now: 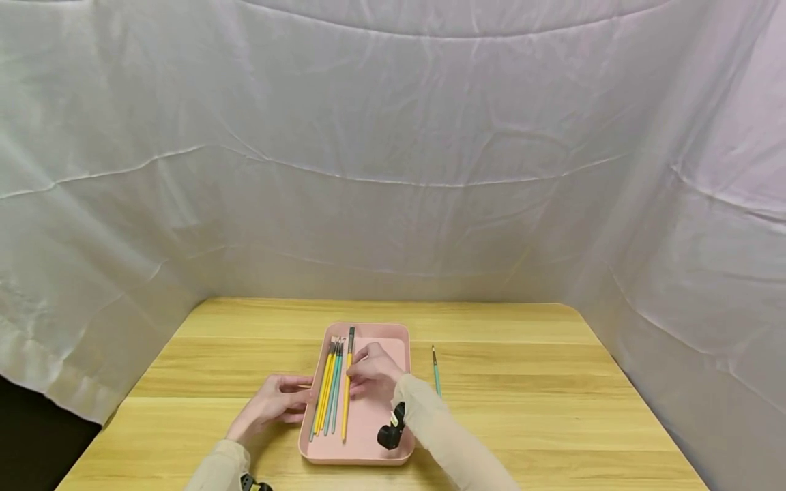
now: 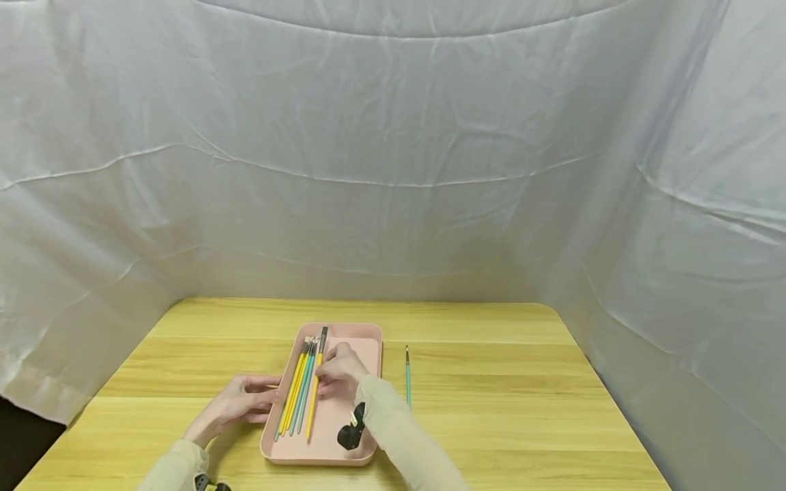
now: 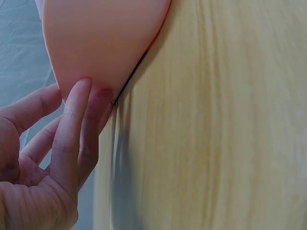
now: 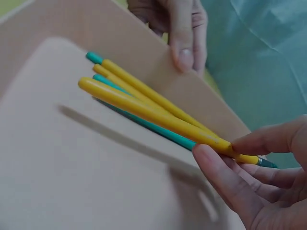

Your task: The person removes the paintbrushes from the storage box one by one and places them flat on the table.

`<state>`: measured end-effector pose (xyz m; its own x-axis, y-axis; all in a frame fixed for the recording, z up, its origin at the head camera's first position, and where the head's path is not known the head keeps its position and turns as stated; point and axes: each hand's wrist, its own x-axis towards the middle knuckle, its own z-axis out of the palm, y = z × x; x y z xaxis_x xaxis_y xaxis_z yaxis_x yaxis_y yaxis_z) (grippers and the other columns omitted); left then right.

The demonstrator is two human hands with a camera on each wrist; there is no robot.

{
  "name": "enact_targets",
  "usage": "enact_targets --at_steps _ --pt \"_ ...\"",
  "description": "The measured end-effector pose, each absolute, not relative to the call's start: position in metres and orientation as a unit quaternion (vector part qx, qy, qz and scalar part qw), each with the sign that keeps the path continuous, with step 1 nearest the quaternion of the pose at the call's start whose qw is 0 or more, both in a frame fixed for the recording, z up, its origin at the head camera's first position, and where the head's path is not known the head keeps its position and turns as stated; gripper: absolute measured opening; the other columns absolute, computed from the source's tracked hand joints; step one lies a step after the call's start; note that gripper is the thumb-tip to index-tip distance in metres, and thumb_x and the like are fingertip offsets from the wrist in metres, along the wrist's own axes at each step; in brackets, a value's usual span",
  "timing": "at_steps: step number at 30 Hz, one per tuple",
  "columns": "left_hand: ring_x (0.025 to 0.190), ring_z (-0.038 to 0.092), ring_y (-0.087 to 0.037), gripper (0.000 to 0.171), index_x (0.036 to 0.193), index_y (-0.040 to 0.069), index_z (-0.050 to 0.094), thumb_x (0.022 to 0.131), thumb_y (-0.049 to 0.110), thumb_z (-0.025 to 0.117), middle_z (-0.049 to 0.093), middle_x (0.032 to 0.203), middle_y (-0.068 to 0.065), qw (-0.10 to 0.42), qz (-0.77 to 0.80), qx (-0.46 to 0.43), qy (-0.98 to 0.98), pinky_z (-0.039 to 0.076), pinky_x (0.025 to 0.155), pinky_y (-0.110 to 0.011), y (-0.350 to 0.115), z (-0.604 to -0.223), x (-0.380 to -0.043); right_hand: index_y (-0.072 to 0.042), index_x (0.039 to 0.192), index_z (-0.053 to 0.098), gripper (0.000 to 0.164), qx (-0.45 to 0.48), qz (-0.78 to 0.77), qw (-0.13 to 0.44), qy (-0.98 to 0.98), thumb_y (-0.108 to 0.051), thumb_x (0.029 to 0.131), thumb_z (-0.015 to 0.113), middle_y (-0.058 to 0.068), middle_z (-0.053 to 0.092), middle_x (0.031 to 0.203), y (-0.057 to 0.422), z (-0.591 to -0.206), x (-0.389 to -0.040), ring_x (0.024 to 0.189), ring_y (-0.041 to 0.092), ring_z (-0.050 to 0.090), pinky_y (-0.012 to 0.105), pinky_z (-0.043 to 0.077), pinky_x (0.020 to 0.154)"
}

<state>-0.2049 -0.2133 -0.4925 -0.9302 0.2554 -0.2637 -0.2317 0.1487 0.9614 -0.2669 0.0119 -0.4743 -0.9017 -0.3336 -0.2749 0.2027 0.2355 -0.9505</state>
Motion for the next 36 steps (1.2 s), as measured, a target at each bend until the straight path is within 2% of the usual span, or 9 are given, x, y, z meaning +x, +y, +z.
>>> enact_targets --at_steps 6,16,25,30,36 --pt "0.086 0.074 -0.02 0.058 0.138 -0.015 0.048 0.092 0.01 0.071 0.075 0.103 -0.011 0.187 0.651 0.006 0.736 0.066 0.075 -0.034 -0.214 -0.493 -0.205 0.007 0.099 0.06 0.014 -0.045 -0.619 0.231 0.75 0.006 0.087 0.066 0.016 0.069 0.07 0.02 -0.471 -0.267 0.053 0.014 0.066 0.03 0.065 0.059" --pt "0.088 0.074 -0.021 0.057 0.138 -0.016 0.048 0.092 0.01 0.07 0.074 0.107 -0.013 0.187 0.658 0.016 0.73 0.066 0.077 -0.035 -0.214 -0.494 -0.205 0.011 0.112 0.058 0.026 -0.055 -0.635 0.238 0.733 0.004 0.088 0.066 0.023 0.073 0.085 0.042 -0.465 -0.264 0.061 0.016 0.069 0.036 0.067 0.069" --pt "0.088 0.074 -0.02 0.058 0.139 -0.015 0.048 0.093 0.011 0.071 0.074 0.107 -0.013 0.188 0.653 0.016 0.734 0.066 0.076 -0.034 -0.215 -0.494 -0.205 0.011 0.112 0.058 0.025 -0.087 -0.653 0.244 0.711 0.003 0.089 0.064 0.011 0.074 0.08 0.065 -0.463 -0.257 0.063 0.015 0.069 0.032 0.066 0.067" --pt "0.088 0.074 -0.02 0.057 0.139 -0.014 0.048 0.093 0.011 0.071 0.074 0.107 -0.013 0.187 0.652 0.016 0.735 0.066 0.076 -0.034 -0.215 -0.494 -0.205 0.013 0.122 0.053 0.036 -0.087 -0.667 0.247 0.697 0.002 0.09 0.065 0.018 0.075 0.091 0.077 -0.462 -0.251 0.066 0.015 0.069 0.031 0.066 0.069" --pt "0.087 0.074 -0.019 0.057 0.139 -0.014 0.048 0.093 0.011 0.07 0.074 0.106 -0.012 0.187 0.65 0.016 0.736 0.066 0.075 -0.034 -0.215 -0.494 -0.204 0.013 0.121 0.051 0.035 -0.111 -0.691 0.235 0.675 0.001 0.091 0.065 0.007 0.072 0.086 0.092 -0.47 -0.245 0.069 0.014 0.07 0.026 0.065 0.068"
